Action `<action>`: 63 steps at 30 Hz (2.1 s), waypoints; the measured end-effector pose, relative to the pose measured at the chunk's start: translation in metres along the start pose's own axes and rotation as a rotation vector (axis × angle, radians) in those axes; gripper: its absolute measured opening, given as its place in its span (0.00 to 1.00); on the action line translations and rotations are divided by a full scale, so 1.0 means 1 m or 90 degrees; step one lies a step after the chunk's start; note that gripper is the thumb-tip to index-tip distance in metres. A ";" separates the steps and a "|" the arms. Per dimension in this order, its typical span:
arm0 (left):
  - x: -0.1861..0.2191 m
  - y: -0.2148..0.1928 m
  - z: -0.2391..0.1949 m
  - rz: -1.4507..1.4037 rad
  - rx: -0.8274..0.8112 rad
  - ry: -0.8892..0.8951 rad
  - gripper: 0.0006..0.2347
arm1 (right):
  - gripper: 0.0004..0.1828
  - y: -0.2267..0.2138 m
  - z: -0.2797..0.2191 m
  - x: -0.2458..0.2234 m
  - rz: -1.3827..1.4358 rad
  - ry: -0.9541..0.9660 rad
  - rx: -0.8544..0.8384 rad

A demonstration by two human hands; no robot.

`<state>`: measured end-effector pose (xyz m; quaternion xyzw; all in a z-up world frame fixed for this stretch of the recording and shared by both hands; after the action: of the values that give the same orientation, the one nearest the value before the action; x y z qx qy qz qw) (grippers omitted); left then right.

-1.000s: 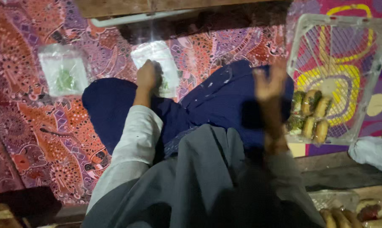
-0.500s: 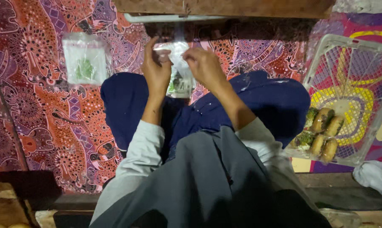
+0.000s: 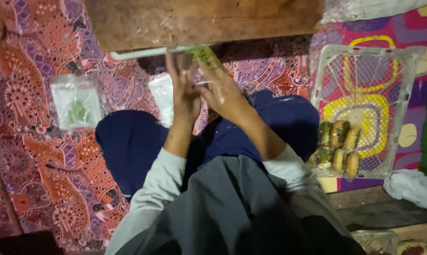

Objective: The person sits on the floor and repeatedly picks up donuts from a wooden board, places them into small plastic bags, and sets the filled bags aside. The person handles both plain and seeded donuts throughout the clip.

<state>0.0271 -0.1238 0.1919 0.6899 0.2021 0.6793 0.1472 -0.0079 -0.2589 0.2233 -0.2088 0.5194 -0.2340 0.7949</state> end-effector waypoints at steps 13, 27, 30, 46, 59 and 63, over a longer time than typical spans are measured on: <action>-0.050 0.026 0.090 -0.488 -0.022 -0.372 0.09 | 0.49 -0.226 0.089 0.317 -0.261 0.040 0.043; -0.039 0.009 0.105 -0.613 0.156 -0.319 0.25 | 0.51 -0.093 -0.002 0.123 0.579 0.344 0.163; -0.039 0.015 0.086 -0.554 0.195 -0.255 0.25 | 0.47 -0.059 -0.005 0.046 0.225 0.273 0.112; 0.050 0.007 -0.057 0.520 0.038 0.295 0.31 | 0.44 -0.003 0.024 -0.036 -0.007 0.166 0.212; 0.151 -0.126 -0.091 0.611 -0.073 0.431 0.07 | 0.32 0.095 0.006 -0.090 0.322 0.269 -0.306; 0.150 -0.188 -0.126 0.430 0.193 0.170 0.06 | 0.13 0.108 -0.008 -0.147 0.030 0.117 -0.271</action>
<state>-0.1144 0.1038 0.2377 0.6374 0.0792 0.7356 -0.2154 -0.0503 -0.0865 0.2655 -0.3374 0.6323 -0.1182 0.6873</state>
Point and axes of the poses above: each hand's wrist, its own z-axis towards the middle knuckle, its own y-axis out of the palm, x = y × z, the point moved 3 cm from there along z, towards the middle knuckle, and after that the axes turned 5 degrees about x, right-handed, at the moved point
